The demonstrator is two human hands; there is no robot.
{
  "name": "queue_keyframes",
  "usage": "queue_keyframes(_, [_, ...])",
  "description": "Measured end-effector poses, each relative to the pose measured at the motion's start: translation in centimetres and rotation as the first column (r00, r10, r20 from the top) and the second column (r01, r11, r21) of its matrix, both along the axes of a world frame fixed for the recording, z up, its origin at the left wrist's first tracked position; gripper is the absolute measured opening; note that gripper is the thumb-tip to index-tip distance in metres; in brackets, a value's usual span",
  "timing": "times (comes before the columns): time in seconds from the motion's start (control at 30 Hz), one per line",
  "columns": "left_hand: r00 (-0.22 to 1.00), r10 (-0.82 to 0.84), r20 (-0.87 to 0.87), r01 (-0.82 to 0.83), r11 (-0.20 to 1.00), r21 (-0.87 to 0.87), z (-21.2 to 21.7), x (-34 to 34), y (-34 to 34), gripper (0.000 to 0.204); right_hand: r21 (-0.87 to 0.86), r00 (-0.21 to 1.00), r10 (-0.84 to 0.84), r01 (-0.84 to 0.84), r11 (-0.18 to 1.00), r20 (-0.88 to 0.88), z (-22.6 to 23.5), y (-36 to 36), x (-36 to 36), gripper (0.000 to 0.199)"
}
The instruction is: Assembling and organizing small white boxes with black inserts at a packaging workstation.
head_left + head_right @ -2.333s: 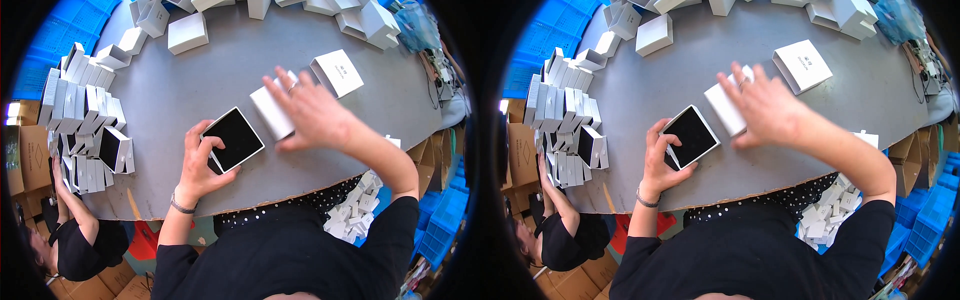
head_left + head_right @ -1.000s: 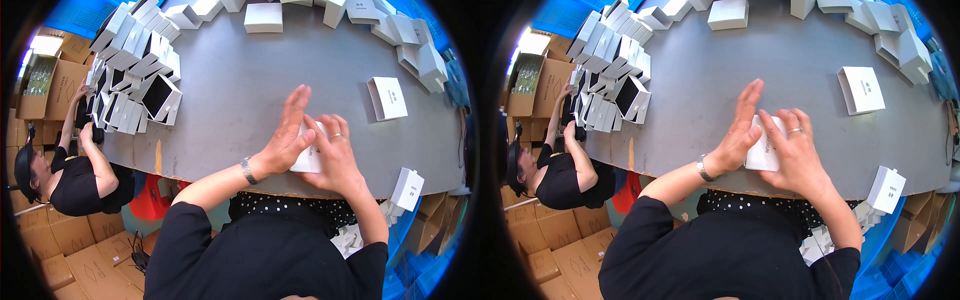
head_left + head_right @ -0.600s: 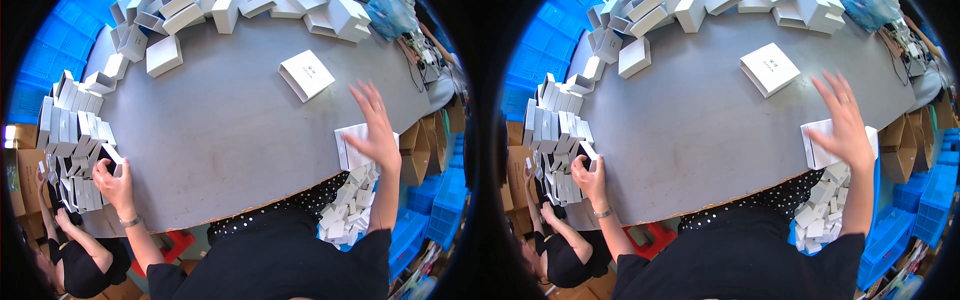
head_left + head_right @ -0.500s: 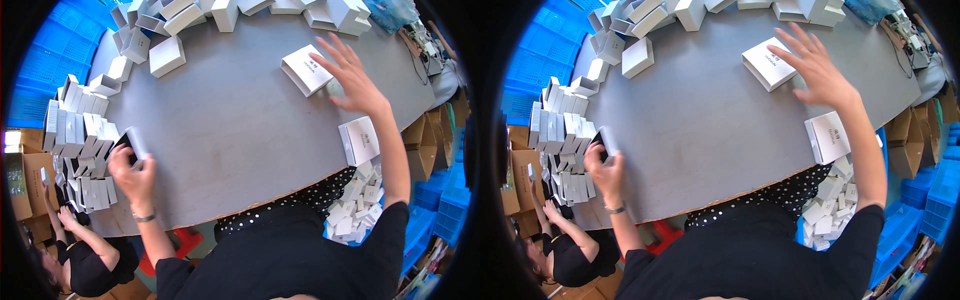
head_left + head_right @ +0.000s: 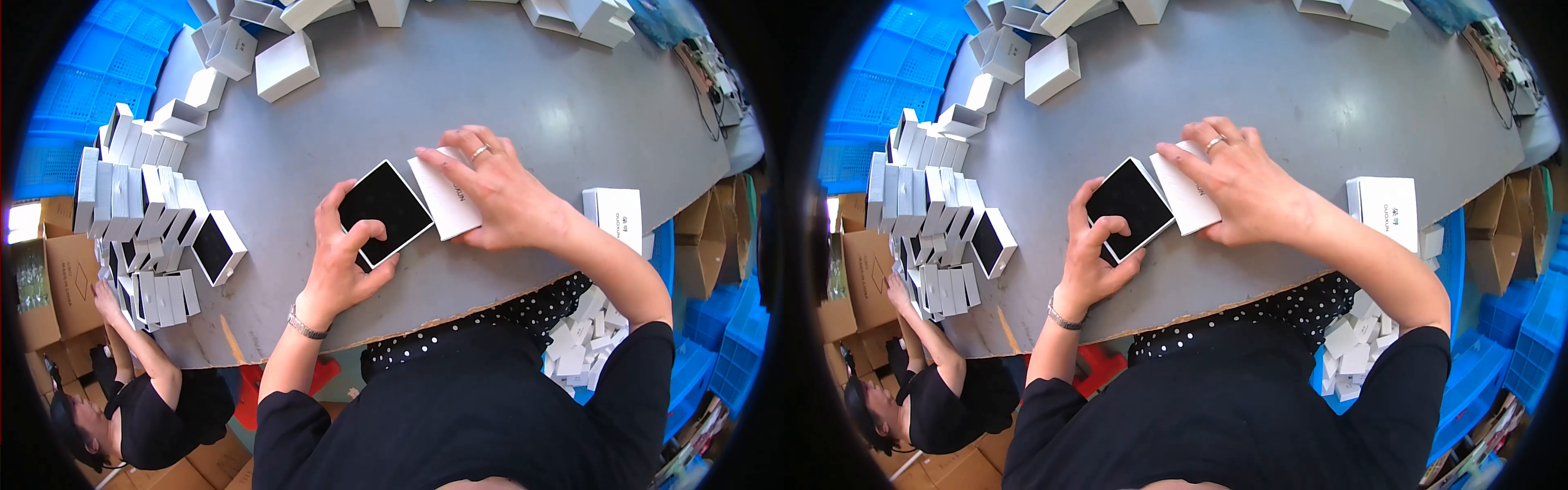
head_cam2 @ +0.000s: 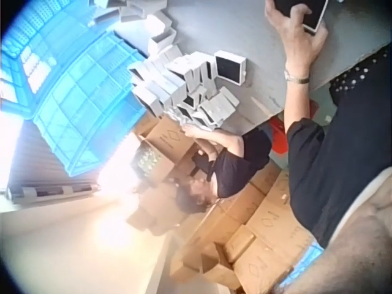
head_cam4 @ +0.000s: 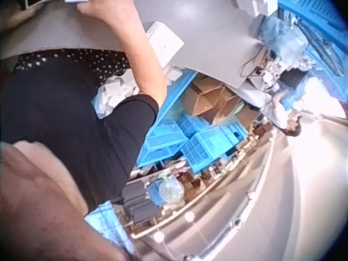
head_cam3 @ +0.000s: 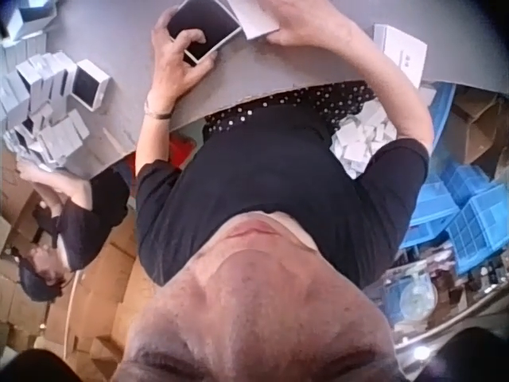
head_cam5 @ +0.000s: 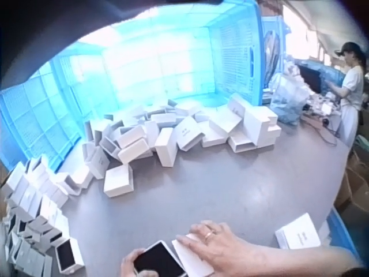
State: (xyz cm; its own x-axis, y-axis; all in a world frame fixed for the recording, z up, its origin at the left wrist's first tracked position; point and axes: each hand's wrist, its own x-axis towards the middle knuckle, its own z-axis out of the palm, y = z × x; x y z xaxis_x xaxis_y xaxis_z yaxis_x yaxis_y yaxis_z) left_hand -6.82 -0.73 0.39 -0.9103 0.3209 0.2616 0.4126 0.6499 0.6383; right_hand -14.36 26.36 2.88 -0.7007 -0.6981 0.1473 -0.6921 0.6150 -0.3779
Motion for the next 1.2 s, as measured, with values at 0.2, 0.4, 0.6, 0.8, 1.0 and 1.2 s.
queue_keyframes(0.2, [0.985,-0.169,0.045,0.166,0.985,0.055,-0.5,0.5,0.8,0.035,-0.073,0.987,0.159,-0.159,0.985,-0.007,-0.9,1.1,-0.4,0.099])
queue_keyframes(0.4, [0.997,-0.072,0.042,0.073,0.997,-0.024,-0.7,0.3,1.6,0.056,-0.063,0.995,0.098,-0.095,0.993,0.037,-0.6,0.5,0.1,0.098])
queue_keyframes(0.6, [1.0,-0.026,-0.017,0.026,1.0,-0.001,-1.0,-0.6,2.5,0.074,-0.066,1.0,-0.001,0.0,0.998,-0.025,-1.5,-0.5,1.3,0.1])
queue_keyframes(0.8, [0.978,-0.093,0.189,-0.014,0.865,0.501,-0.6,-1.3,4.1,0.105,-0.066,0.998,0.008,-0.011,0.998,-0.055,-1.3,0.3,1.1,0.101])
queue_keyframes(1.0, [0.992,0.052,0.119,-0.126,0.594,0.795,-2.4,-3.1,9.2,0.091,0.144,0.987,0.122,-0.106,0.984,-0.102,0.6,-3.0,3.2,0.09])
queue_keyframes(1.2, [0.983,0.179,0.032,-0.179,0.924,0.339,-0.8,-2.2,4.3,0.071,0.215,0.995,-0.094,0.101,0.971,-0.041,1.2,5.5,4.8,0.092])
